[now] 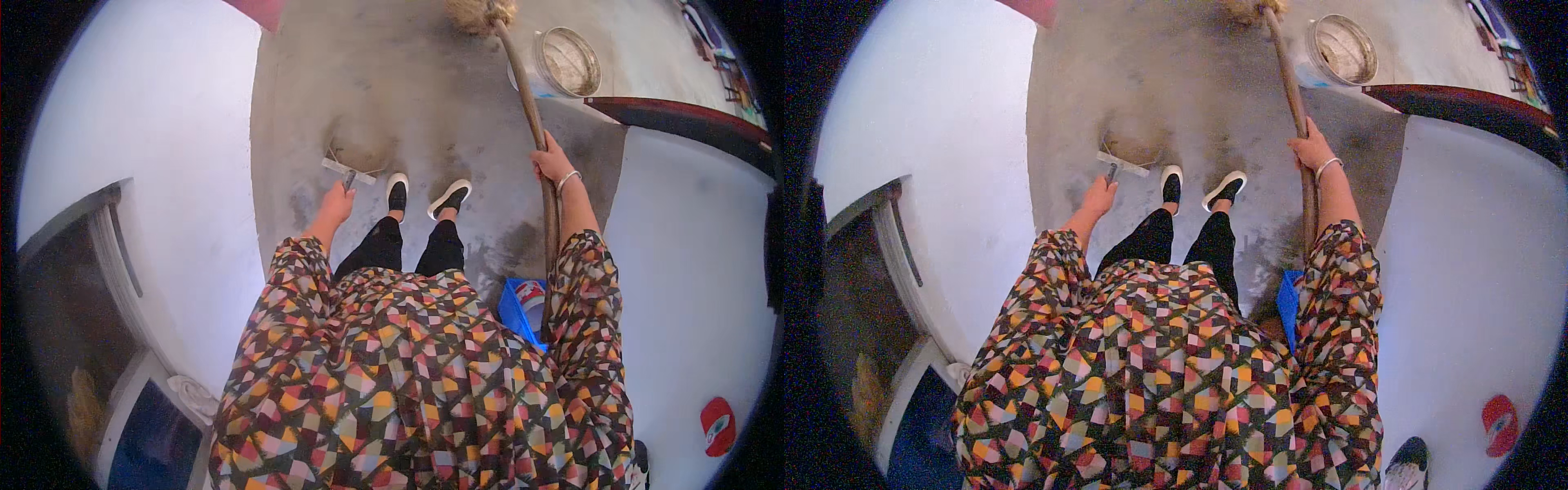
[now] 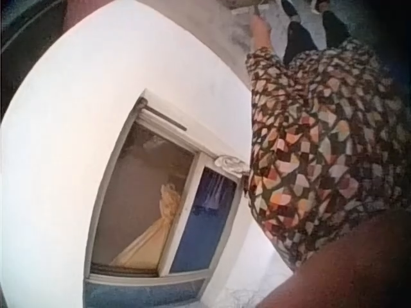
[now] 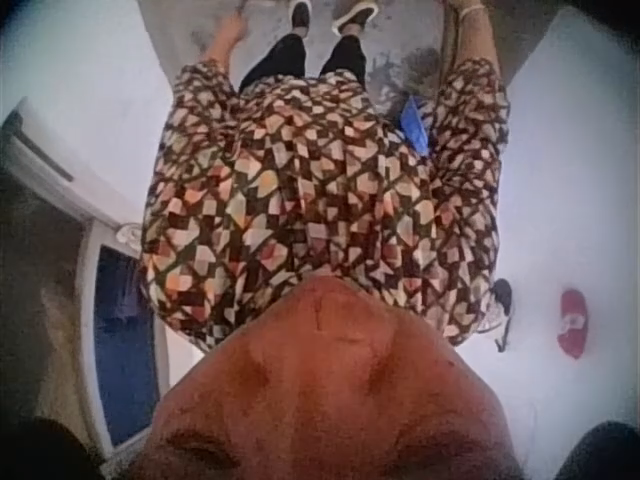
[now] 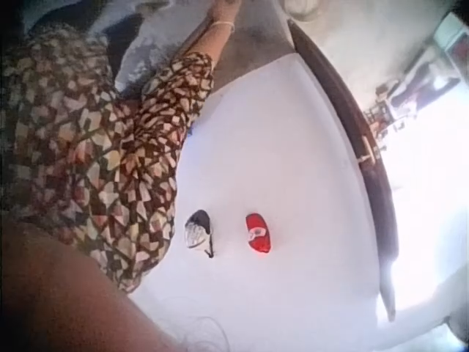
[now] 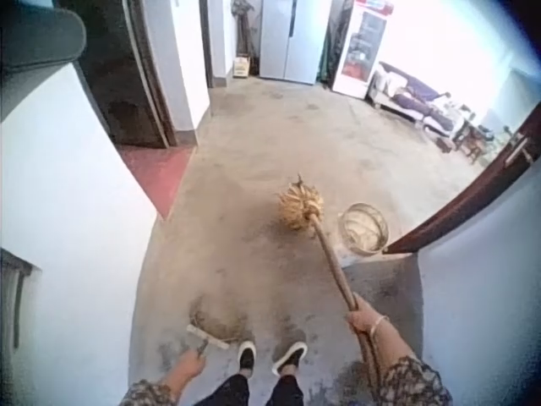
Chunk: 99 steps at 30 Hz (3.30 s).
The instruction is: The recorder is sweeping the concrete floor of a storage area using a traditional straw broom and a dustpan.
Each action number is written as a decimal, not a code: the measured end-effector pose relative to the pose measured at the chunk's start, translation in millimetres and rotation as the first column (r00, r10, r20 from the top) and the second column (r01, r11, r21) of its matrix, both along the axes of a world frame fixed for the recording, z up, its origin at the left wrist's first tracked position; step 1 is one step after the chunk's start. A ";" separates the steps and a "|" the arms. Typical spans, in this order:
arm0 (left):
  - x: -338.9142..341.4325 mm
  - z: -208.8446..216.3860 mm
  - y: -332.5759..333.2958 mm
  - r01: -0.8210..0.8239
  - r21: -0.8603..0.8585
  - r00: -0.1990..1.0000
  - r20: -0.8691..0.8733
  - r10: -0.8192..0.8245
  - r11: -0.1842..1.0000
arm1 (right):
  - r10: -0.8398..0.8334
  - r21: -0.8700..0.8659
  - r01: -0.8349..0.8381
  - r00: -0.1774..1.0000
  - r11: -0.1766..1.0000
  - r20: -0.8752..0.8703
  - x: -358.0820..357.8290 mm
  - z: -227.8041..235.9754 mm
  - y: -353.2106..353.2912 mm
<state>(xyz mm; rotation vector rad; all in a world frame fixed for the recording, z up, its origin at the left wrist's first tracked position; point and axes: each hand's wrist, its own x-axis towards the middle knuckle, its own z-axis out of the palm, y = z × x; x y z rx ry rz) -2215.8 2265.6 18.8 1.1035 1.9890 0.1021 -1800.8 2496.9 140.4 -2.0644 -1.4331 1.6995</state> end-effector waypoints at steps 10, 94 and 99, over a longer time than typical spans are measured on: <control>-14.2 -31.3 -15.4 -0.023 0.034 0.999 0.034 0.021 0.999 | 0.250 -0.221 -0.226 0.964 0.949 0.088 7.5 16.5 -238.6; 626.8 251.1 241.1 0.974 0.043 -0.187 -0.405 -0.895 -0.223 | -0.873 -0.138 0.914 0.307 0.381 -0.378 139.4 -64.5 -585.9; 619.5 273.3 272.0 0.984 -0.023 -0.163 -0.522 -0.837 -0.177 | -0.896 -0.236 0.921 0.202 0.311 -0.394 135.9 -51.2 -592.0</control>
